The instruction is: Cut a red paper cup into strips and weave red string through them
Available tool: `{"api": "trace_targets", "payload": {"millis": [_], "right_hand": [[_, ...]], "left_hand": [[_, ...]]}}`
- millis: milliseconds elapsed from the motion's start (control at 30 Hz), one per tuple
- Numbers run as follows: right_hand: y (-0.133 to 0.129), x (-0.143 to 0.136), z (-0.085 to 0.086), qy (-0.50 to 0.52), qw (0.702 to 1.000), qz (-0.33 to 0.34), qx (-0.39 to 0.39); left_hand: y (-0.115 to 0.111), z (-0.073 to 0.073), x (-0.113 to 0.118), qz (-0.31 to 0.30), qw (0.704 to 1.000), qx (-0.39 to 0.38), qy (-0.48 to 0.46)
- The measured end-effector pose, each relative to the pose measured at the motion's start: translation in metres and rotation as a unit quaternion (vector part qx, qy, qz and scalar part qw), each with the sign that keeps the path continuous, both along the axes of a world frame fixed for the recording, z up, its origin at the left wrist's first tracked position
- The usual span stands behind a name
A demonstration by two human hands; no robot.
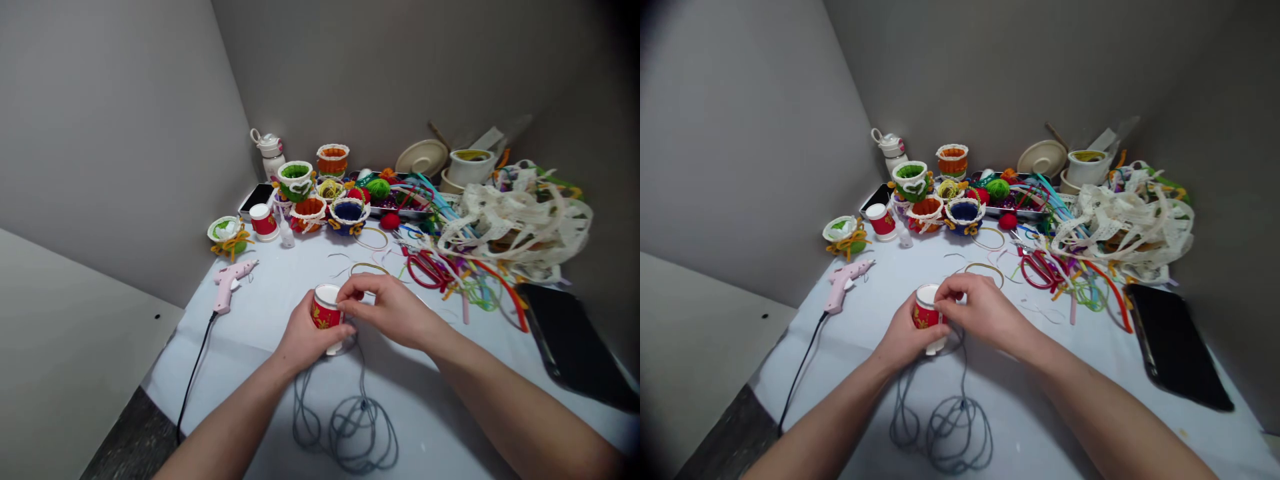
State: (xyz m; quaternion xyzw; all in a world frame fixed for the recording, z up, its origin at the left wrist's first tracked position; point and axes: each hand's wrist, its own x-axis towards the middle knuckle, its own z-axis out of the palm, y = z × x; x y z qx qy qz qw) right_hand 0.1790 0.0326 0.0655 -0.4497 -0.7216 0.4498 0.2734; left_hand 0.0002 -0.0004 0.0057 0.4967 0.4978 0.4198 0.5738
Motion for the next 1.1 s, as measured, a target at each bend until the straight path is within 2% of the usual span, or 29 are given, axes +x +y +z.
{"api": "trace_targets", "payload": {"millis": [200, 400, 533, 667, 900, 1100], "right_hand": [[0.000, -0.001, 0.003, -0.007, 1.000, -0.016, 0.004], [0.002, 0.000, 0.002, 0.002, 1.000, -0.027, 0.016], [0.003, 0.000, 0.001, -0.002, 0.998, -0.050, 0.037], [0.003, 0.000, 0.001, -0.001, 0.999, -0.044, 0.029], [0.004, 0.000, 0.000, -0.012, 0.998, -0.054, 0.035], [0.004, 0.001, -0.001, 0.001, 0.998, -0.053, 0.028]], "left_hand": [[0.001, 0.001, 0.003, 0.036, 0.999, -0.035, -0.004], [0.001, 0.003, 0.000, 0.038, 0.998, -0.040, -0.016], [0.002, 0.000, -0.002, 0.040, 0.998, -0.038, -0.029], [0.002, -0.005, -0.003, 0.040, 0.997, -0.044, -0.053], [-0.001, -0.010, -0.005, 0.022, 0.990, -0.085, -0.114], [-0.001, -0.007, -0.005, -0.018, 0.981, -0.108, -0.161]]}}
